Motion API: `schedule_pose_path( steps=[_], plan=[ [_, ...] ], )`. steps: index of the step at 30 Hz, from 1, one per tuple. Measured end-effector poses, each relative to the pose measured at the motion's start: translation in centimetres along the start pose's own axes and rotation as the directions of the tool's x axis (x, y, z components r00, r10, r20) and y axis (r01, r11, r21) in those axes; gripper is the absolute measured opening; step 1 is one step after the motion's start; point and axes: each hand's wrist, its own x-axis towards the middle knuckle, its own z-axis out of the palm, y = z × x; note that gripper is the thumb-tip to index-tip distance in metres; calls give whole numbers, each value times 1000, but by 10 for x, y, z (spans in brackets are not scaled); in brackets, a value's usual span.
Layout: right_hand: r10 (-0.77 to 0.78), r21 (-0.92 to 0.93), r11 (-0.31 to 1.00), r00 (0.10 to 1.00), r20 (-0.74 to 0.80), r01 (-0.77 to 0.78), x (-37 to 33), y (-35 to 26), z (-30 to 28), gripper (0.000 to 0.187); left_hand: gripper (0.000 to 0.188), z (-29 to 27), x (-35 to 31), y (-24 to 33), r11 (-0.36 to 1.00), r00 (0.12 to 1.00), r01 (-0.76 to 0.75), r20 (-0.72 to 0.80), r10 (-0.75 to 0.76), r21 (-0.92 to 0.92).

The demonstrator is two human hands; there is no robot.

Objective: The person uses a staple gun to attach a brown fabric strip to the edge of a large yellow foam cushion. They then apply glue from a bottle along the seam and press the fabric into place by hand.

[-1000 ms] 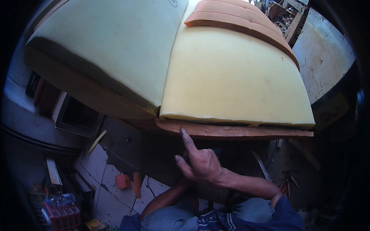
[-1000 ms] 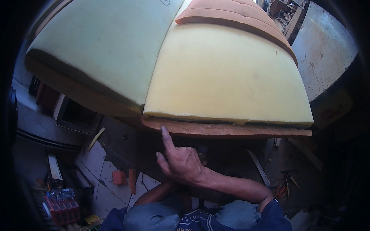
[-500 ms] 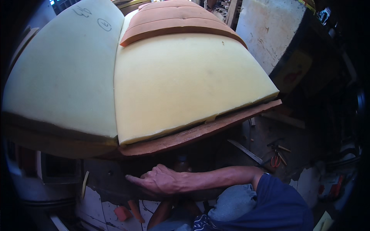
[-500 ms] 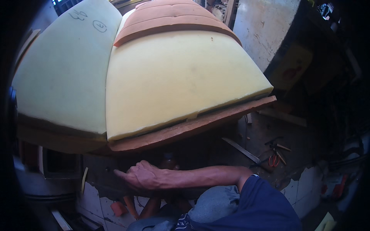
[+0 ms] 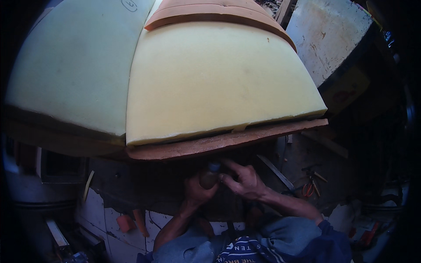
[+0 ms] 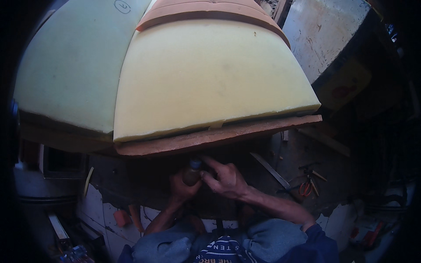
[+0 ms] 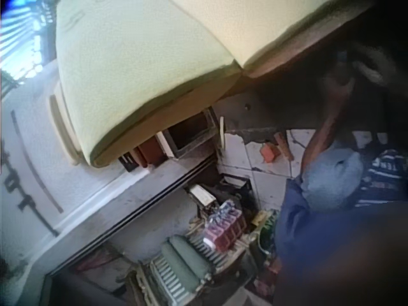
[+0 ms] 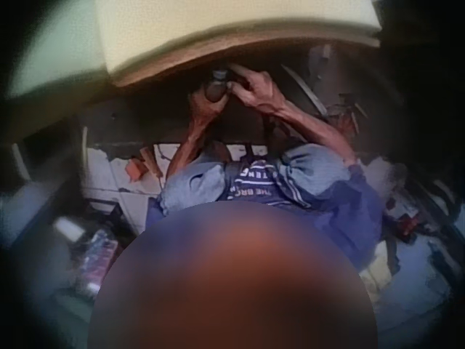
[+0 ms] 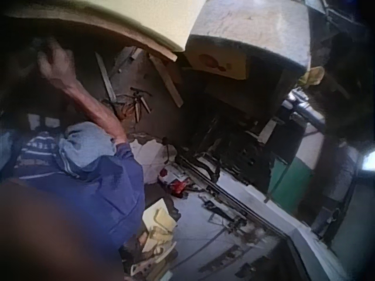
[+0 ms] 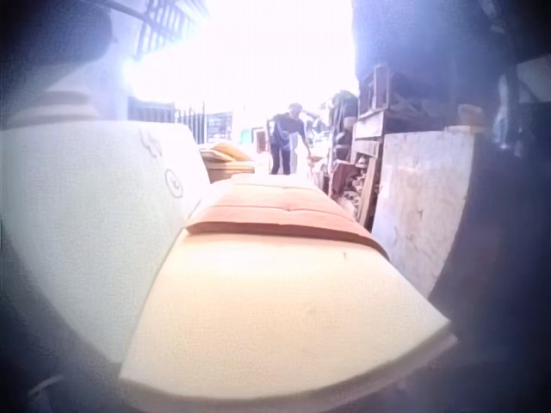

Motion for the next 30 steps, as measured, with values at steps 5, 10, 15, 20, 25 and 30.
schedule_pose_path(
  steps=[5,10,15,20,25,30],
  plan=[
    [-61,51,997,997,41,58,-5,-12,-9,46,51,6,1,-4,999,997,37,60,-38,20],
    [-191,116,972,975,-112,204,-21,-33,-32,55,52,8,0,-12,991,987,130,95,-127,-34],
    [-97,-95,993,903,-418,63,-21,-39,-29,71,50,7,3,-8,983,972,181,156,-177,-12],
    [-206,-162,976,872,-444,149,-16,-35,-20,77,57,10,4,-3,991,969,131,209,-128,2],
    [-255,-230,954,922,-292,192,-16,-30,-26,69,59,13,4,-6,986,961,127,258,-95,-111],
    [-524,-202,845,843,-120,496,-15,-20,-32,60,59,12,8,2,997,965,70,256,-62,-25]
  ],
)
